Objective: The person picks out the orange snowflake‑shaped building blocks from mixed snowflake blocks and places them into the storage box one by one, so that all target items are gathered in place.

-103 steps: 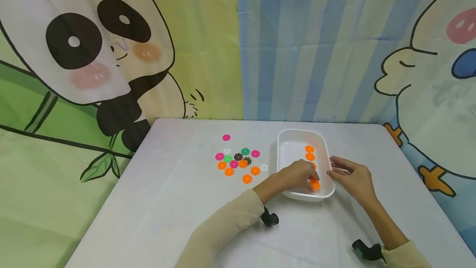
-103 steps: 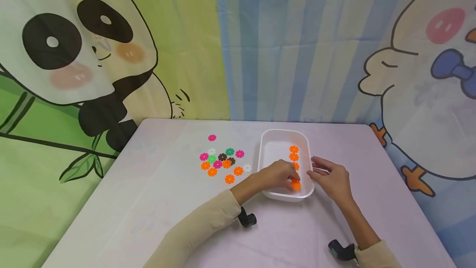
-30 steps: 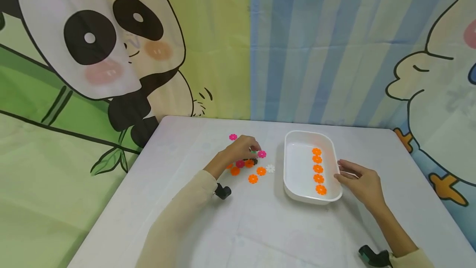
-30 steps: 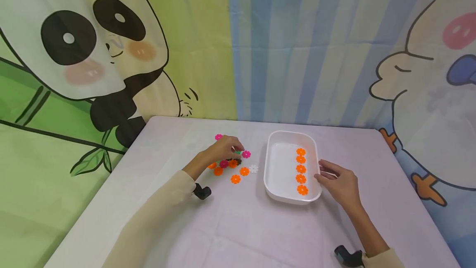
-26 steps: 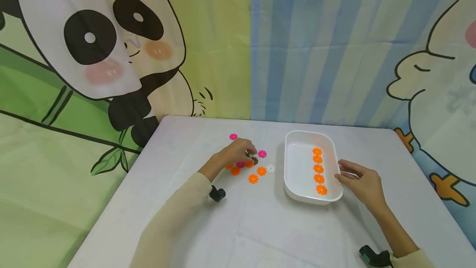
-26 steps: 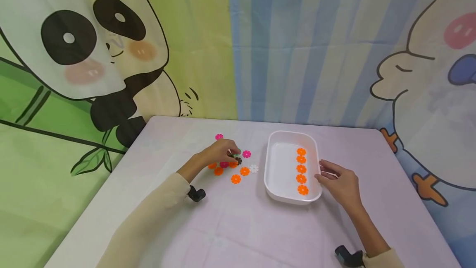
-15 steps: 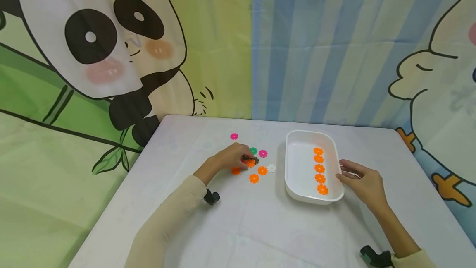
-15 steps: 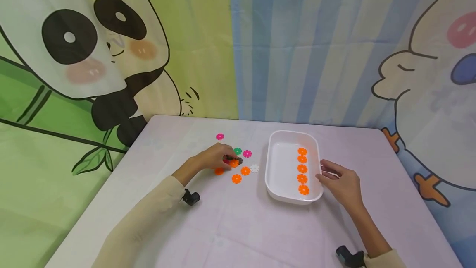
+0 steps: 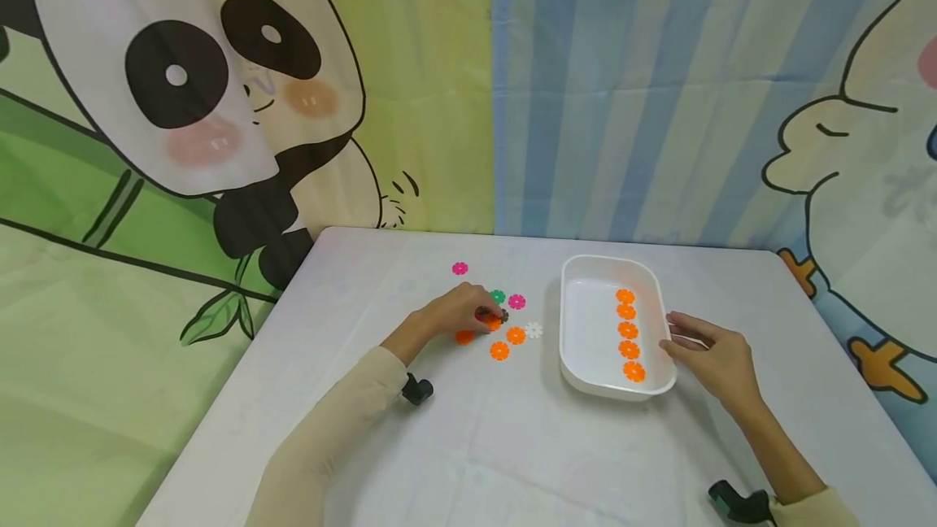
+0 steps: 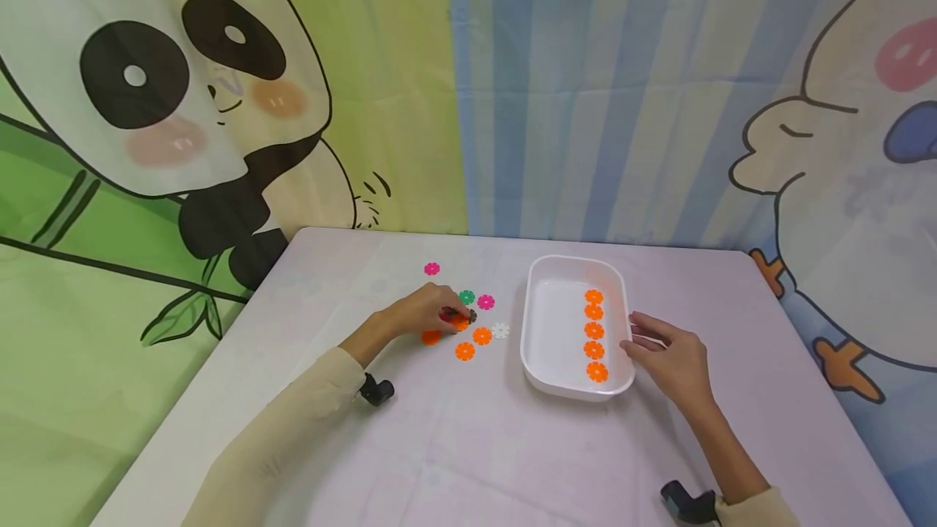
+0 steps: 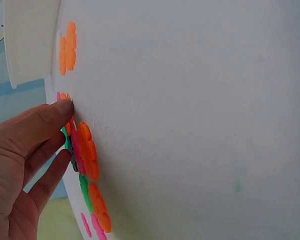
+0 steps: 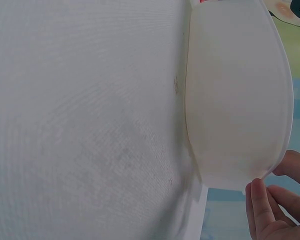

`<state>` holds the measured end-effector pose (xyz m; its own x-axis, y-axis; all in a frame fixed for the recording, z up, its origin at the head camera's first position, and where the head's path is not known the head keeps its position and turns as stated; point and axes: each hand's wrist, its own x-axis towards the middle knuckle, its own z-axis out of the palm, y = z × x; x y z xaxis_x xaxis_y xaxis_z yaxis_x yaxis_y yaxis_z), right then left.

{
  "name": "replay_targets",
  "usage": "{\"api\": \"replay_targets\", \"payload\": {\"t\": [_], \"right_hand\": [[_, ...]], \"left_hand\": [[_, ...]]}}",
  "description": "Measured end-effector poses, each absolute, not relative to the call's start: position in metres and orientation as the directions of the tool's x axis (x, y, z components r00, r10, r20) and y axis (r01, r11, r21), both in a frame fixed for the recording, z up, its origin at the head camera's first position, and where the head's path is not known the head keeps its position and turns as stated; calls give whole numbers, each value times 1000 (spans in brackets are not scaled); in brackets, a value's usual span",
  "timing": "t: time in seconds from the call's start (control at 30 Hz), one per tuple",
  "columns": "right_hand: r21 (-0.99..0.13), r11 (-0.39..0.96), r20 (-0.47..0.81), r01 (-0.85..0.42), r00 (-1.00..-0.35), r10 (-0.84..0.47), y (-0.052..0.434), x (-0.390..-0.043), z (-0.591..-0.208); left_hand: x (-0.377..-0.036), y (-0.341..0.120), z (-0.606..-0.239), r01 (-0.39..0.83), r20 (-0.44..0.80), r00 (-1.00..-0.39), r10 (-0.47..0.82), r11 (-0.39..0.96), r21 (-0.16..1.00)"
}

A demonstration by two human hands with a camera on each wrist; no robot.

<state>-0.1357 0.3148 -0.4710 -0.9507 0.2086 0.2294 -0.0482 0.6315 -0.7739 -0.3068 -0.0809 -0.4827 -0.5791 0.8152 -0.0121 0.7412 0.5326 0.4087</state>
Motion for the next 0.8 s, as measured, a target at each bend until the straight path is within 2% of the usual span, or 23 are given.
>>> {"api": "replay_targets", "payload": {"t": [0.23,0.6,0.8], "right_hand": [[-778,627,223,-46,-952,208,315,-135,-470],[-779,626,220,-39,-952,215,316,-136,-472],[-776,631,211,-27,-953,219,314,-135,-471]], "left_hand": [[-308,-76,-482,731,-29,-578,816,532,428],[-313,-70,-482,736,-95,-567,818,555,387],[-313,-70,-482,738,-72,-571,818,550,391]]}}
